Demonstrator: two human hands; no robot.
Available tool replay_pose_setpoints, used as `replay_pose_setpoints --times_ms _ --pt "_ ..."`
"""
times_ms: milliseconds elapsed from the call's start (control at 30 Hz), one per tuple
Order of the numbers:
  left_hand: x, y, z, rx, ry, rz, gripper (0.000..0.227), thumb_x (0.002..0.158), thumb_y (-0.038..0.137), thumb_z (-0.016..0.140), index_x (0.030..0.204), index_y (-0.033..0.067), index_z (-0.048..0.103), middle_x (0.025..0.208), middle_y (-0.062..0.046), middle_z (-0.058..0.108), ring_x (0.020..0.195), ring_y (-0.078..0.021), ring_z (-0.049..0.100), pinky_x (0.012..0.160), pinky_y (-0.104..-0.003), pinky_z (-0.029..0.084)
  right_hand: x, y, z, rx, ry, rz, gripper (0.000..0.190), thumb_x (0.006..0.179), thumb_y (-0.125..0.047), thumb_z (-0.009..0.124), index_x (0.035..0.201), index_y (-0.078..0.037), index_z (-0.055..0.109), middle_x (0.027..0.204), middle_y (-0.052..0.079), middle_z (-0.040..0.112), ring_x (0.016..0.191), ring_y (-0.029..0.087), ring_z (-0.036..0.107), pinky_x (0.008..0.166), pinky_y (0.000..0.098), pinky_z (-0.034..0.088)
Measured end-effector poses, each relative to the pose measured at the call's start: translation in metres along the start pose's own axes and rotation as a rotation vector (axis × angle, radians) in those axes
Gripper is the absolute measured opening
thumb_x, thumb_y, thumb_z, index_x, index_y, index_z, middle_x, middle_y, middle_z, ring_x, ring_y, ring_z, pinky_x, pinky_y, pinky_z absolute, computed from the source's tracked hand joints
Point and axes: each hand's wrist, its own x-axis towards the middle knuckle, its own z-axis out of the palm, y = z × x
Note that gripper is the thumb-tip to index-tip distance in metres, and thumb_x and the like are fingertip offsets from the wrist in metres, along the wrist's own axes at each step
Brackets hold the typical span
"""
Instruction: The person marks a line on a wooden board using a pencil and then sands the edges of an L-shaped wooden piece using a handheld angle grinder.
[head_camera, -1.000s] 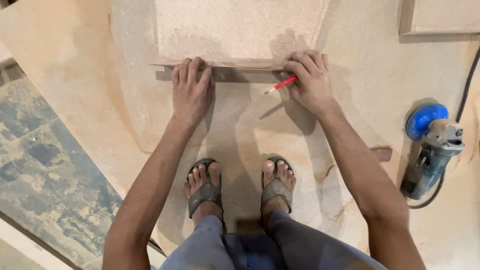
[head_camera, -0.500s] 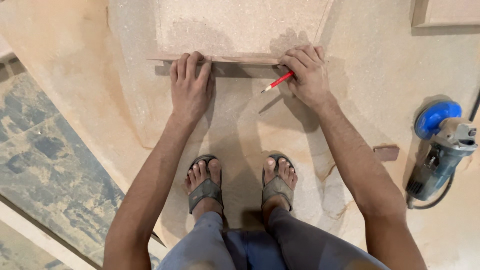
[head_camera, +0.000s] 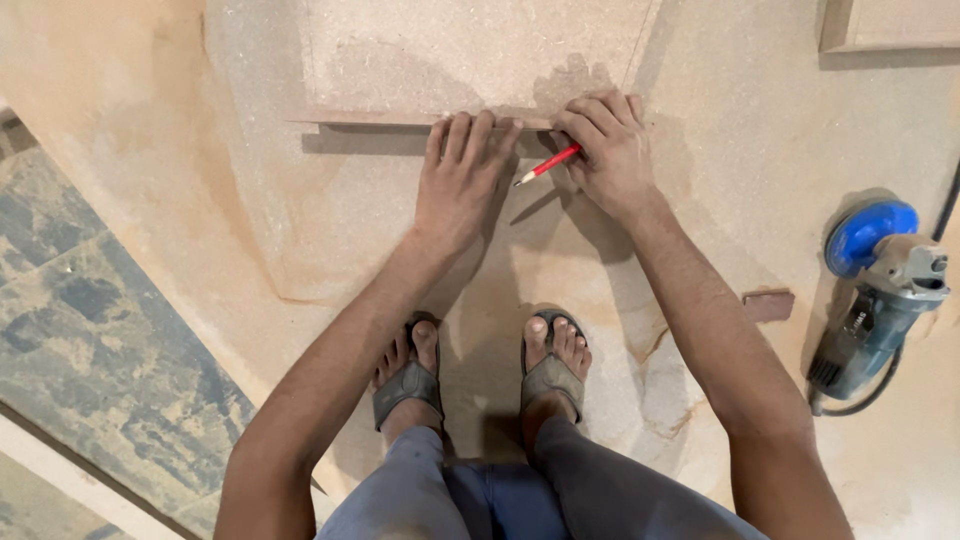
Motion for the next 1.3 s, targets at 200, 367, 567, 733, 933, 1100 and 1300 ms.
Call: replay_pose_setpoints --times_ms 200,367,567,733,933,1100,1300 --pt "0.003 0.016 -0.019 0.058 -0.002 -0.025 0.062 0.097 0.024 0.066 0.153 0.0072 0.044 0.141 -0.019 0.045 0.133 -0.039 0.042 0.116 -0.059 0.031 0.003 -0.003 -0.002 0.015 -0.012 0.021 0.031 0.086 -0.007 0.08 0.115 -0.01 0.07 0.12 0.005 0.068 0.119 0.03 0.058 0.1 0.0453 0.043" --pt "0.007 0.022 -0.02 0.086 -0.151 -0.04 0.079 0.086 0.016 0.069 0.158 0.0025 0.038 0.141 -0.02 0.045 0.137 -0.0389 0.041 0.118 -0.054 0.032 0.007 -0.013 -0.007 0.032 0.006 0.041 0.027 0.091 -0.008 0.081 0.113 -0.011 0.067 0.121 0.004 0.066 0.119 0.03 0.058 0.101 0.0458 0.042" --pt "0.003 0.025 -0.021 0.109 -0.202 -0.052 0.085 0.083 0.014 0.069 0.158 0.0002 0.032 0.145 -0.021 0.044 0.139 -0.0391 0.041 0.117 -0.054 0.034 0.006 -0.002 -0.033 0.089 -0.032 -0.081 0.047 0.079 -0.002 0.064 0.126 0.001 0.06 0.128 0.018 0.055 0.12 0.035 0.052 0.105 0.0514 0.048" --pt "0.004 0.029 -0.02 0.144 -0.127 -0.081 0.088 0.087 0.016 0.073 0.162 0.0013 0.029 0.149 -0.021 0.043 0.141 -0.0385 0.04 0.115 -0.055 0.035 0.031 0.012 -0.072 -0.035 -0.335 0.035 0.06 0.093 0.002 0.06 0.153 -0.009 0.059 0.133 0.019 0.06 0.108 0.032 0.064 0.088 0.0403 0.06" --pt "0.008 0.03 -0.031 0.187 -0.271 -0.071 0.092 0.082 0.02 0.072 0.16 0.0017 0.027 0.147 -0.02 0.041 0.139 -0.0366 0.04 0.112 -0.051 0.038 0.091 0.025 -0.099 -0.226 -0.485 -0.097 0.041 0.093 -0.02 0.074 0.133 -0.029 0.077 0.118 0.003 0.077 0.092 0.025 0.073 0.077 0.0379 0.058" --pt "0.005 0.028 -0.028 0.213 -0.215 -0.06 0.088 0.086 0.022 0.07 0.161 0.0004 0.029 0.147 -0.02 0.042 0.14 -0.0364 0.04 0.108 -0.049 0.041 0.125 0.01 -0.093 -0.398 -0.791 0.017 0.03 0.091 -0.032 0.075 0.12 -0.032 0.082 0.094 0.007 0.078 0.081 0.029 0.073 0.071 0.0414 0.057" --pt "0.005 0.025 -0.021 0.201 -0.203 -0.043 0.073 0.089 0.022 0.067 0.152 -0.001 0.04 0.148 -0.02 0.043 0.142 -0.0368 0.04 0.106 -0.048 0.043 0.162 -0.036 -0.069 -0.329 -0.864 0.029 0.033 0.082 -0.037 0.08 0.113 -0.027 0.082 0.088 0.012 0.077 0.078 0.032 0.073 0.072 0.044 0.057"
